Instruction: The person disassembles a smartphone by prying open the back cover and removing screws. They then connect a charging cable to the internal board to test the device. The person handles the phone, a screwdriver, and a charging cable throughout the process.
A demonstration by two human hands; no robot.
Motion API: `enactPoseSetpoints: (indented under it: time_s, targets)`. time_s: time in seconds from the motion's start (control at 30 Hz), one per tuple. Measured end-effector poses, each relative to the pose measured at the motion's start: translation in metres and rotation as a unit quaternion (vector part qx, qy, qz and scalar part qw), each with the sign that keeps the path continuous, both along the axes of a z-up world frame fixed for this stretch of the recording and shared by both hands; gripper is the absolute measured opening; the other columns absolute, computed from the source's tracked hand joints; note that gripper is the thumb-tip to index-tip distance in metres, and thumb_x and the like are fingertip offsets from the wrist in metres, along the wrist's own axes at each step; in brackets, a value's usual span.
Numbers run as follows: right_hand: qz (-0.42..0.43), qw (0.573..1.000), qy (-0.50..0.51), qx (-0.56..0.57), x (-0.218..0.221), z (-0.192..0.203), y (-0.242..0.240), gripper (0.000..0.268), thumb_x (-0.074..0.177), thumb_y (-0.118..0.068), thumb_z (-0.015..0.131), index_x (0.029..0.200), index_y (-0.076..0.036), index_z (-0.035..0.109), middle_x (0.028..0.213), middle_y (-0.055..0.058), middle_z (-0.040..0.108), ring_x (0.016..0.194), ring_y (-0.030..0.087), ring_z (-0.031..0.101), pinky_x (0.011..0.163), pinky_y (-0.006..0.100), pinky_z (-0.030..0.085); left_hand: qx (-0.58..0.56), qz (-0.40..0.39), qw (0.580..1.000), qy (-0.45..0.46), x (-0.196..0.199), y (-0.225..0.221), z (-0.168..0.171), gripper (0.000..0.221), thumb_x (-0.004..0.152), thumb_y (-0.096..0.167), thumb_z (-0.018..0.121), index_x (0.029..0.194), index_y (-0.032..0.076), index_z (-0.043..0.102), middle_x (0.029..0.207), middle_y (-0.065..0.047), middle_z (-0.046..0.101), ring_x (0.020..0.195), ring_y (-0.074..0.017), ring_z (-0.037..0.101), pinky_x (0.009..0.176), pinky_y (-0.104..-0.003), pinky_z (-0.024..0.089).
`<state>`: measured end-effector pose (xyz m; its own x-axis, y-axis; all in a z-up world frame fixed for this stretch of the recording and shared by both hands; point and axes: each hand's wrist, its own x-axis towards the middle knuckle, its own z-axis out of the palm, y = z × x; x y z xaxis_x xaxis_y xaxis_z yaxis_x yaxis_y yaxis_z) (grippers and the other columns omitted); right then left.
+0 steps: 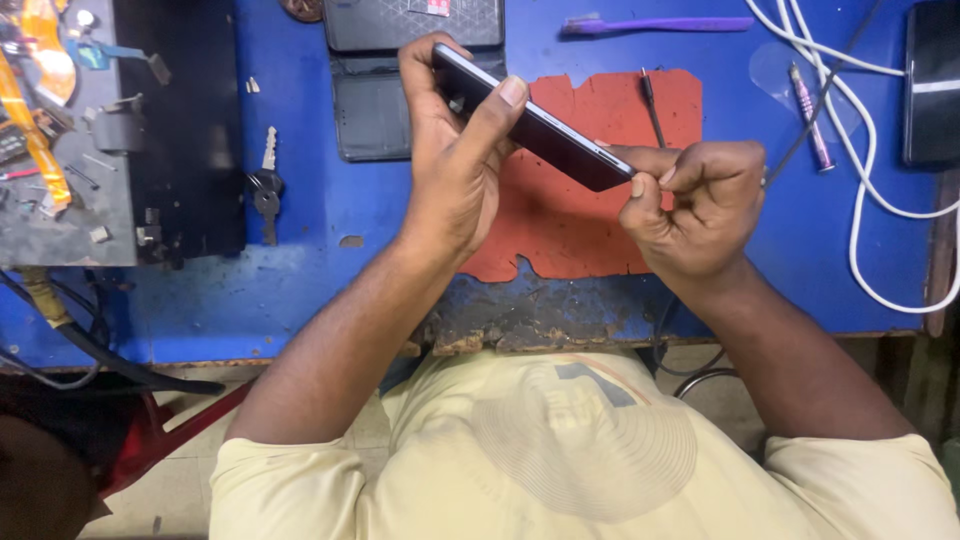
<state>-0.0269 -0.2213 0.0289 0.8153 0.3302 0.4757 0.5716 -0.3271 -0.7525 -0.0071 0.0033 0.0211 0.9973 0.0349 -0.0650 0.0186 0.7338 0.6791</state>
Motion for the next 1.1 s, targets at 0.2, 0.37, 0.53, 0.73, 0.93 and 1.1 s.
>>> enactPoseSetpoints:
  time_s: [0.2, 0.37, 0.53, 0.73, 0.93, 1.1]
  targets:
    - [-0.009, 0.999, 0.012, -0.038, -0.003, -0.007, -0.01, 0.033, 0.107, 0.005, 0.064, 0.11, -0.003, 0.032, 0.099, 0.02, 0.076, 0.071, 0.007, 0.06, 0.061, 0.018, 0.05, 0.092, 0.027, 0.995, -0.042, -0.001, -0.001, -0.01, 0.048, 0.104, 0.008, 0.074, 0.13, 0.015, 0.034, 0.107, -0.003, 0.042, 0.096, -0.0089, 0.048, 0.086, -0.026, 0.048]
    - [-0.009, 0.997, 0.03, -0.076, -0.003, -0.009, -0.011, 0.034, 0.105, 0.006, 0.066, 0.108, -0.004, 0.034, 0.093, 0.013, 0.073, 0.079, 0.009, 0.067, 0.067, 0.021, 0.054, 0.233, 0.049, 0.968, -0.078, -0.004, -0.002, -0.015, 0.052, 0.104, 0.011, 0.078, 0.133, 0.012, 0.035, 0.113, -0.002, 0.036, 0.096, -0.0087, 0.043, 0.091, -0.026, 0.045]
    - [0.003, 0.991, 0.057, -0.121, 0.004, -0.007, -0.005, 0.034, 0.1, 0.009, 0.07, 0.106, -0.004, 0.039, 0.092, 0.009, 0.061, 0.104, 0.02, 0.078, 0.078, 0.027, 0.065, 0.438, 0.084, 0.885, -0.137, -0.006, -0.008, -0.015, 0.054, 0.099, 0.016, 0.084, 0.131, 0.01, 0.042, 0.117, -0.003, 0.032, 0.1, -0.0106, 0.043, 0.092, -0.027, 0.046]
    - [0.033, 0.994, 0.036, -0.098, 0.011, 0.002, 0.005, 0.034, 0.103, 0.011, 0.068, 0.112, -0.003, 0.039, 0.099, 0.007, 0.063, 0.107, 0.023, 0.077, 0.091, 0.03, 0.065, 0.421, 0.066, 0.895, -0.132, -0.004, -0.004, -0.013, 0.054, 0.103, 0.022, 0.084, 0.133, 0.009, 0.041, 0.119, -0.003, 0.032, 0.099, -0.0102, 0.044, 0.091, -0.026, 0.047]
    - [0.041, 0.989, 0.107, -0.089, 0.01, 0.012, 0.008, 0.03, 0.102, 0.009, 0.063, 0.115, -0.001, 0.039, 0.107, 0.009, 0.07, 0.104, 0.02, 0.077, 0.089, 0.029, 0.062, 0.399, 0.054, 0.907, -0.127, -0.006, -0.005, -0.012, 0.055, 0.101, 0.023, 0.085, 0.131, 0.008, 0.041, 0.118, -0.003, 0.032, 0.096, -0.0103, 0.044, 0.088, -0.026, 0.047]
    - [0.03, 0.984, 0.152, -0.09, 0.008, 0.011, 0.003, 0.028, 0.105, 0.008, 0.062, 0.115, -0.002, 0.038, 0.099, 0.009, 0.064, 0.11, 0.019, 0.076, 0.084, 0.026, 0.061, 0.394, 0.052, 0.908, -0.134, -0.003, -0.003, -0.018, 0.055, 0.103, 0.022, 0.085, 0.132, 0.008, 0.04, 0.119, -0.003, 0.033, 0.099, -0.0099, 0.043, 0.093, -0.026, 0.046]
